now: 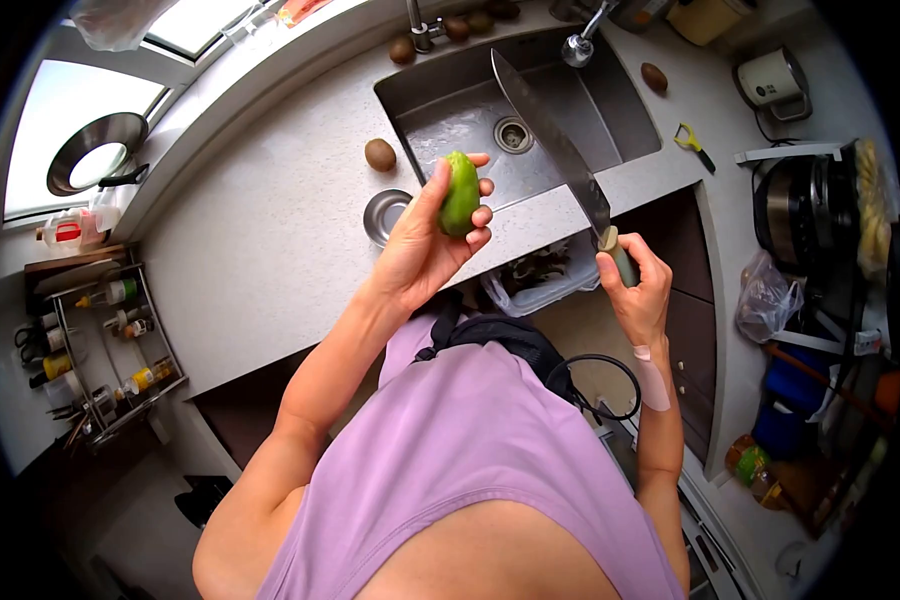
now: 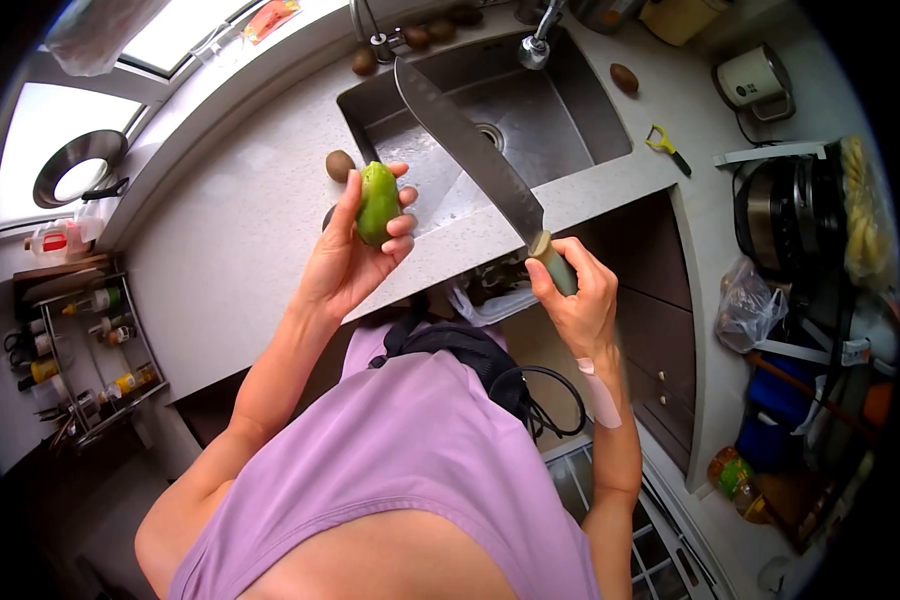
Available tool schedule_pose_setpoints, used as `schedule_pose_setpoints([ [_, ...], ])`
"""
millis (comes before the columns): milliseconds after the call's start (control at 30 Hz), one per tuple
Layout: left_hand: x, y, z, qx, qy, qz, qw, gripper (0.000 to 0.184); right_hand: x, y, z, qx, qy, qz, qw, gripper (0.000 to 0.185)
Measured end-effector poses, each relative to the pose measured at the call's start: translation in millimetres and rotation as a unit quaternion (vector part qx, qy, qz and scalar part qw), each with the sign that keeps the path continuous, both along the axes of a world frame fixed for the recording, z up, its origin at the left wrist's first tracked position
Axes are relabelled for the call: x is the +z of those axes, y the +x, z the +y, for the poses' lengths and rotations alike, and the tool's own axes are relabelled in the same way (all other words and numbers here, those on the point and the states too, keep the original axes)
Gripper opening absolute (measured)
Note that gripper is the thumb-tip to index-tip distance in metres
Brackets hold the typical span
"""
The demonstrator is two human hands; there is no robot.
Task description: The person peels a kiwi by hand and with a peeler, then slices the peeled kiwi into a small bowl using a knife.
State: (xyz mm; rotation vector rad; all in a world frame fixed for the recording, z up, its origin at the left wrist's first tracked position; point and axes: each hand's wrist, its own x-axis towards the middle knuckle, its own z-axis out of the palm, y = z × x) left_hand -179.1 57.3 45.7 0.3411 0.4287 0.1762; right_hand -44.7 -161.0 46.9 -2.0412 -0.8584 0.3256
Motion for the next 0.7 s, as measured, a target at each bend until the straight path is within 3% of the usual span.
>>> schedule_pose_setpoints([
  [100,1,2,0,0.009,0.080,0.035,0.996,0.052,1,1,-3,-0.002,-0.006,-0.009,1.000,0.023],
  [267,-8,-2,6,-0.034,-0.066,-0.067,0.995,0.051,23,-7,-4,0.089,-0.017,-0.140,0.986,0.027],
  [367,3,10,0,-0.041,-0.049,-0.034,0.997,0.056,39,-12,1,0.166,-0.056,-0.227,0.958,0.033],
  [533,1,13,1,-0.067,-0.068,-0.105,0.990,0.056,46,-15,8,0.178,-0.061,-0.269,0.945,0.035],
  [700,8,14,-1,-0.058,-0.049,-0.073,0.994,0.056,46,-14,10,0.178,-0.062,-0.279,0.941,0.036],
])
